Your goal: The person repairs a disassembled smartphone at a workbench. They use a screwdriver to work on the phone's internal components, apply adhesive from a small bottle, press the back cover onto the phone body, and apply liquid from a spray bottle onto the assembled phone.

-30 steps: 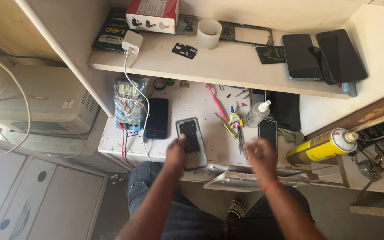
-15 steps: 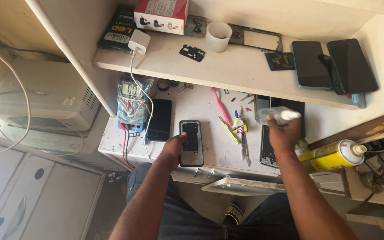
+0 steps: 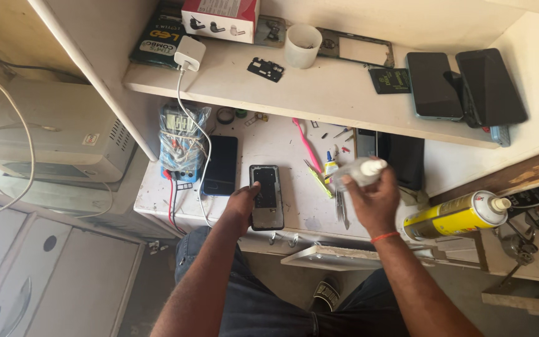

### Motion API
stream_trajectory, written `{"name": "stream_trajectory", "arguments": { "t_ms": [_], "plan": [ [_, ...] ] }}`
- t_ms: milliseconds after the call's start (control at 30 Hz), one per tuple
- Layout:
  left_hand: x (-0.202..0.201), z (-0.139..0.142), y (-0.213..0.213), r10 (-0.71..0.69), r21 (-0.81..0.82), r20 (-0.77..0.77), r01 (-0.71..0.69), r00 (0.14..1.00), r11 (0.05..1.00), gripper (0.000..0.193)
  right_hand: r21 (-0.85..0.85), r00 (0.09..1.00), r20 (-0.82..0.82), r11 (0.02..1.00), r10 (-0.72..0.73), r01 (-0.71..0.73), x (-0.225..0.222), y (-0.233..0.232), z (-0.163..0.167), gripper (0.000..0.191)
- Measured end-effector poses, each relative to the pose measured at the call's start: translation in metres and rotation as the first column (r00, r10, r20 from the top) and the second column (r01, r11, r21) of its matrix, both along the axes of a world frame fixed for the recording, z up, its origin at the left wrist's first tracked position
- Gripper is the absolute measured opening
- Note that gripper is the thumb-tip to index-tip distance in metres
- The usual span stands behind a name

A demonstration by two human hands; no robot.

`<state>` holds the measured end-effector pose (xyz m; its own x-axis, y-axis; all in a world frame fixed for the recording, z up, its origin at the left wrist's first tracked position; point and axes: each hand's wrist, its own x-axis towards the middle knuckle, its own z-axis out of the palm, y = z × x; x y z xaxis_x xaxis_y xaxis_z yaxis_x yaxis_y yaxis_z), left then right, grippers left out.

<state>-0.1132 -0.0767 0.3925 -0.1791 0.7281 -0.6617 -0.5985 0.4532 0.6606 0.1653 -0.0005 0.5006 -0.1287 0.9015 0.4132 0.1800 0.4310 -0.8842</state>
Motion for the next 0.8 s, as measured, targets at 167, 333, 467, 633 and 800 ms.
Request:
{"name": "stream_trajectory", "arguments": {
  "t_ms": [167, 333, 467, 633, 800],
  "plan": [
    [0.002, -0.002, -0.004, 0.077, 0.076, 0.010, -0.077, 0.997, 0.994, 0.049, -0.028, 0.972, 0.223, 0.997, 0.078, -0.074, -0.049, -0.006, 0.010, 0.055],
    [0.007, -0.011, -0.011, 0.178, 0.082, 0.120, -0.188, 0.977, 0.979, 0.048, -0.188, 0.889, 0.454, 0.982, 0.057, 0.034, -0.109, 0.010, 0.009, 0.052],
    [0.006, -0.011, -0.012, 0.189, 0.153, 0.106, -0.204, 0.976, 0.967, 0.048, -0.009, 0.904, 0.423, 0.998, 0.065, -0.068, -0.155, 0.031, 0.004, 0.059],
    [0.006, -0.009, -0.012, 0.178, 0.107, 0.165, -0.197, 0.970, 0.974, 0.046, -0.002, 0.851, 0.515, 0.994, 0.099, -0.114, -0.167, 0.035, -0.012, 0.080],
    [0.007, -0.005, -0.012, 0.162, 0.112, 0.167, -0.182, 0.973, 0.977, 0.048, 0.154, 0.943, 0.311, 0.973, 0.119, -0.174, -0.120, 0.032, -0.039, 0.082]
  ]
}}
